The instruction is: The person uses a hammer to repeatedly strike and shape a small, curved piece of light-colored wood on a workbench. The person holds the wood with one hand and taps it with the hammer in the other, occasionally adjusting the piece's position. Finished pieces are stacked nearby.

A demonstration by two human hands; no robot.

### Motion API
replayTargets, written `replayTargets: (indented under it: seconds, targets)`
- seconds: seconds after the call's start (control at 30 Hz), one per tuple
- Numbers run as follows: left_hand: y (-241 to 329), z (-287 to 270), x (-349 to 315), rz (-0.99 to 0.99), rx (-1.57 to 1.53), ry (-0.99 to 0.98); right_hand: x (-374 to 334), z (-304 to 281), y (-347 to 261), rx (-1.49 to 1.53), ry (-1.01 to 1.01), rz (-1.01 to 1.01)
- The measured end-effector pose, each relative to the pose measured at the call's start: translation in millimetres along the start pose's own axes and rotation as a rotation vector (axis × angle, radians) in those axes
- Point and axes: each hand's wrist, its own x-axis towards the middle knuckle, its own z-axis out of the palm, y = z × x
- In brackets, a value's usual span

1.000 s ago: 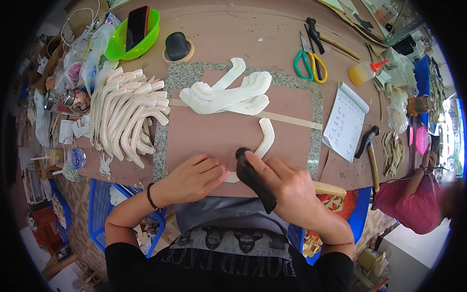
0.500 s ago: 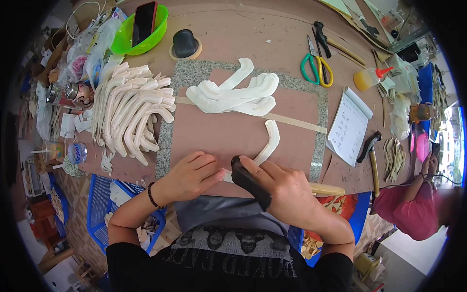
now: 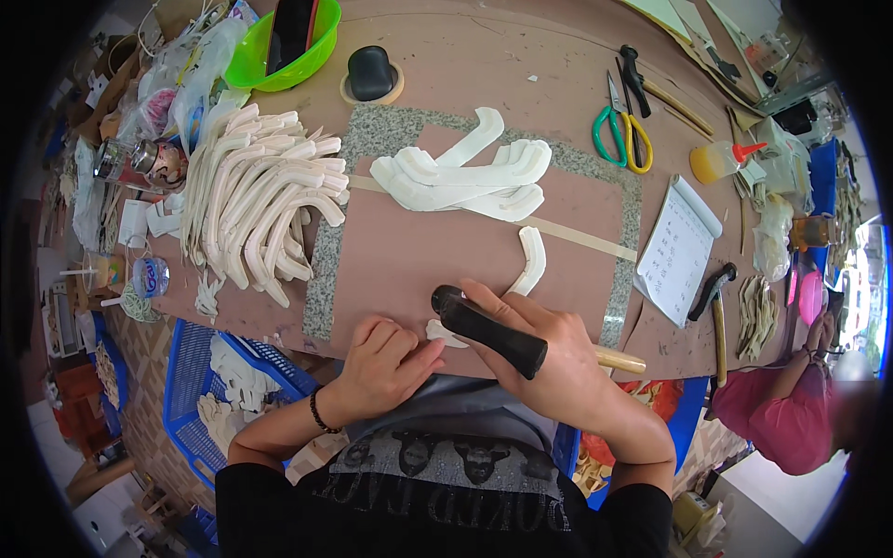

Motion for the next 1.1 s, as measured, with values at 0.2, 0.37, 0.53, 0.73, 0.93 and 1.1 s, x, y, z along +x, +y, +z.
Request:
replayTargets:
  seconds: [0.2,0.37,0.53,0.73,0.93,1.1]
  targets:
    - [3.6,1.6,-3.7,-0.034,-0.008,0.007,2.3,3.8,4.0,-0.084,-0.016,-0.018]
    - [5.1,2.0,-3.0,-0.035,0.012,0.015,1.8,16.1,7.8,-0.098,-0.065,-0.088]
    - [-2.9,-9.6,13.9,-0.078,0.124,-0.023,-3.1,2.6,33.5,-0.225,0.08,0.027]
    - [-22.9,25.7,69.4,-0.079,0.045,-0.048,-32.4,-4.7,22.0,-0.226,-0.029,-0.024]
    - [-44.9,35.6,106.2,0.071,-0.265,-0.214,-46.4,-21.4,24.9,-0.141,0.097,0.129]
    - [-40.5,30.5,120.5,-0.08,-0.399,-0.349,-34.2,-13.4,38.2,-0.173,0.12,0.163]
